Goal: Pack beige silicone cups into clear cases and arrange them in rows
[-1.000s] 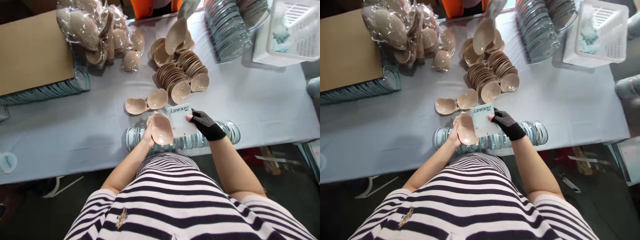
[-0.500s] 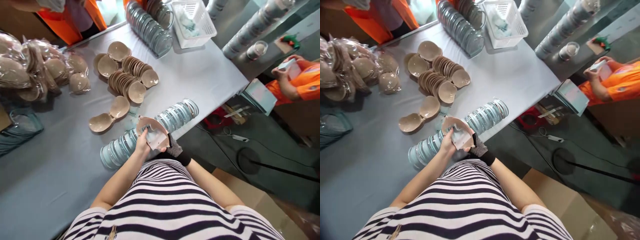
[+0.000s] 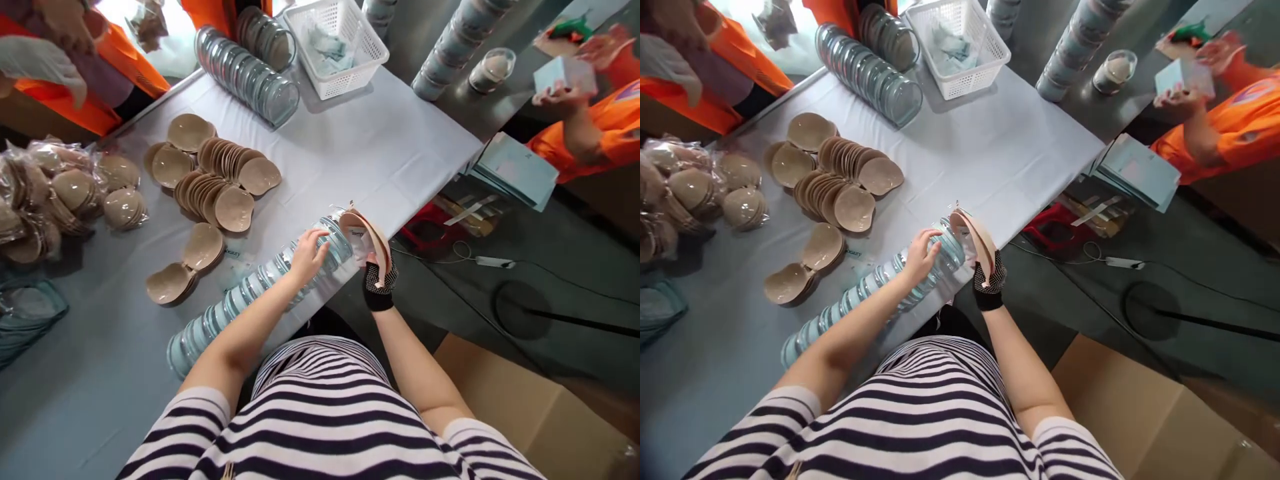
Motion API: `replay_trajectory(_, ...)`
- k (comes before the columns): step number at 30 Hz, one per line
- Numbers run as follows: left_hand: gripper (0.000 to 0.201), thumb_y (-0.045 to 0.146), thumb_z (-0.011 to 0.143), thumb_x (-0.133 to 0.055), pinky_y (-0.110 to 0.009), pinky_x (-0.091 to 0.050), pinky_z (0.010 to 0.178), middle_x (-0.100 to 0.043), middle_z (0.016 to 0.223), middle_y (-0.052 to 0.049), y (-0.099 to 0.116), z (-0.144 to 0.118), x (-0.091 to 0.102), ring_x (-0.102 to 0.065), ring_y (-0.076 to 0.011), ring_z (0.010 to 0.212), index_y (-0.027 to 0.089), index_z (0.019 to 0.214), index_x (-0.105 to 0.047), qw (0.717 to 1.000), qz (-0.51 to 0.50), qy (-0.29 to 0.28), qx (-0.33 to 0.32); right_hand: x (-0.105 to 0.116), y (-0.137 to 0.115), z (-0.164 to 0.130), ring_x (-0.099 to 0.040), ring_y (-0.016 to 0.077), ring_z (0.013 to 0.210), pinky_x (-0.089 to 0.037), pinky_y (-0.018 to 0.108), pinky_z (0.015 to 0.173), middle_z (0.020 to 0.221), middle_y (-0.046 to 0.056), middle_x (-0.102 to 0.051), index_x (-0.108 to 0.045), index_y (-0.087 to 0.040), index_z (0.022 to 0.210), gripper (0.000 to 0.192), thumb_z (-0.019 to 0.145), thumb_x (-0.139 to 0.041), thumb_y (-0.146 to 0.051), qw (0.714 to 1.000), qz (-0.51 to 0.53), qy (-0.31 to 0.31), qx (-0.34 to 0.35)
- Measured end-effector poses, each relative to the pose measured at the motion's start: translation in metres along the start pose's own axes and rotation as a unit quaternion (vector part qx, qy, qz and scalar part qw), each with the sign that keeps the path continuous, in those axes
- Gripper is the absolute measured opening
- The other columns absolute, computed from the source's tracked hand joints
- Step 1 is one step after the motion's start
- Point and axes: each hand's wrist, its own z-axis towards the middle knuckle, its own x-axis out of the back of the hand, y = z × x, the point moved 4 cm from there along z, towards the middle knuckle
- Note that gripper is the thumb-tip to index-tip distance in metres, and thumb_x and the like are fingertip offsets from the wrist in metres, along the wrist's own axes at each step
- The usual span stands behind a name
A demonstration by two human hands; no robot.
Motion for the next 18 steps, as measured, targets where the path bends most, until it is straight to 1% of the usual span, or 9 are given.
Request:
replay_trajectory(1,0.018,0.028,0.088,-0.059,-0.044,-0.033,0.112,-0.065,0.118,-0.010,-0.005,0.012,-0.007,-0.054,-0.0271,0.121,0.024,0.101,-0.069,0.995,0.077,-0.049,-0.028,0.010,0.009,0.003,-0.057,0.0386,0.122,-0.049,0.054,0.100,0.121,0.022,-0.065,-0.046,-0.009,0.145,0.062,0.095,-0.031,-0.042,0.996,-0.040,0.065,-0.037)
replay_trajectory(2,0.014,0.027,0.086,-0.059,-0.046,-0.033,0.111,-0.066,0.111,-0.011,-0.010,0.021,-0.015,-0.055,-0.0282,0.118,0.024,0.095,-0.070,0.984,0.140,-0.097,-0.050,0.016,0.015,0.004,-0.056,0.0393,0.123,-0.048,0.055,0.101,0.125,0.023,-0.063,-0.046,-0.007,0.145,0.063,0.093,-0.034,-0.041,0.991,-0.070,0.107,-0.051)
replay_trajectory(3,0.012,0.025,0.085,-0.060,-0.047,-0.033,0.110,-0.067,0.106,-0.011,-0.016,0.028,-0.021,-0.055,-0.0290,0.116,0.024,0.090,-0.070,0.969,0.191,-0.138,-0.069,0.017,0.017,0.004,-0.056,0.0394,0.123,-0.047,0.054,0.102,0.127,0.023,-0.062,-0.047,-0.007,0.145,0.064,0.091,-0.037,-0.039,0.987,-0.092,0.120,-0.045)
replay_trajectory(5,0.010,0.022,0.081,-0.062,-0.047,-0.034,0.109,-0.068,0.101,-0.011,-0.024,0.034,-0.028,-0.055,-0.0302,0.116,0.024,0.086,-0.070,0.944,0.260,-0.182,-0.090,0.011,0.016,0.002,-0.061,0.0378,0.116,-0.049,0.051,0.099,0.121,0.022,-0.066,-0.051,-0.010,0.143,0.062,0.089,-0.042,-0.038,0.989,-0.125,0.078,-0.005)
replay_trajectory(7,0.012,0.019,0.076,-0.065,-0.046,-0.036,0.107,-0.068,0.101,-0.011,-0.027,0.036,-0.029,-0.054,-0.0314,0.116,0.024,0.086,-0.070,0.928,0.303,-0.193,-0.095,-0.001,0.018,-0.004,-0.066,0.0350,0.104,-0.051,0.047,0.093,0.108,0.019,-0.070,-0.057,-0.013,0.139,0.058,0.088,-0.044,-0.038,0.988,-0.151,0.021,0.013)
replay_trajectory(9,0.014,0.018,0.074,-0.066,-0.046,-0.038,0.104,-0.067,0.100,-0.012,-0.028,0.039,-0.027,-0.055,-0.0322,0.113,0.023,0.087,-0.070,0.920,0.325,-0.199,-0.091,-0.011,0.024,-0.014,-0.067,0.0332,0.094,-0.053,0.045,0.087,0.098,0.018,-0.071,-0.059,-0.013,0.137,0.057,0.088,-0.045,-0.038,0.985,-0.171,-0.016,0.008)
replay_trajectory(13,0.018,0.025,0.077,-0.067,-0.045,-0.043,0.099,-0.065,0.100,-0.011,-0.026,0.043,-0.025,-0.056,-0.0305,0.106,0.021,0.095,-0.068,0.921,0.309,-0.220,-0.088,-0.018,0.034,-0.029,-0.068,0.0321,0.091,-0.053,0.042,0.085,0.100,0.018,-0.072,-0.056,-0.012,0.139,0.060,0.084,-0.051,-0.036,0.984,-0.178,-0.026,-0.008)
replay_trajectory(16,0.029,0.021,0.074,-0.070,-0.041,-0.046,0.096,-0.062,0.104,-0.010,-0.028,0.040,-0.025,-0.056,-0.0278,0.107,0.021,0.102,-0.065,0.926,0.285,-0.229,-0.093,-0.019,0.024,-0.023,-0.068,0.0306,0.094,-0.052,0.039,0.085,0.104,0.017,-0.072,-0.049,-0.013,0.143,0.064,0.083,-0.056,-0.036,0.983,-0.175,-0.053,-0.020)
replay_trajectory(18,0.039,0.018,0.070,-0.072,-0.040,-0.047,0.097,-0.059,0.112,-0.011,-0.029,0.038,-0.024,-0.055,-0.0273,0.110,0.020,0.108,-0.063,0.935,0.270,-0.213,-0.089,-0.019,0.010,-0.009,-0.070,0.0294,0.090,-0.052,0.036,0.079,0.100,0.015,-0.073,-0.045,-0.016,0.144,0.064,0.086,-0.056,-0.039,0.979,-0.181,-0.088,-0.042)
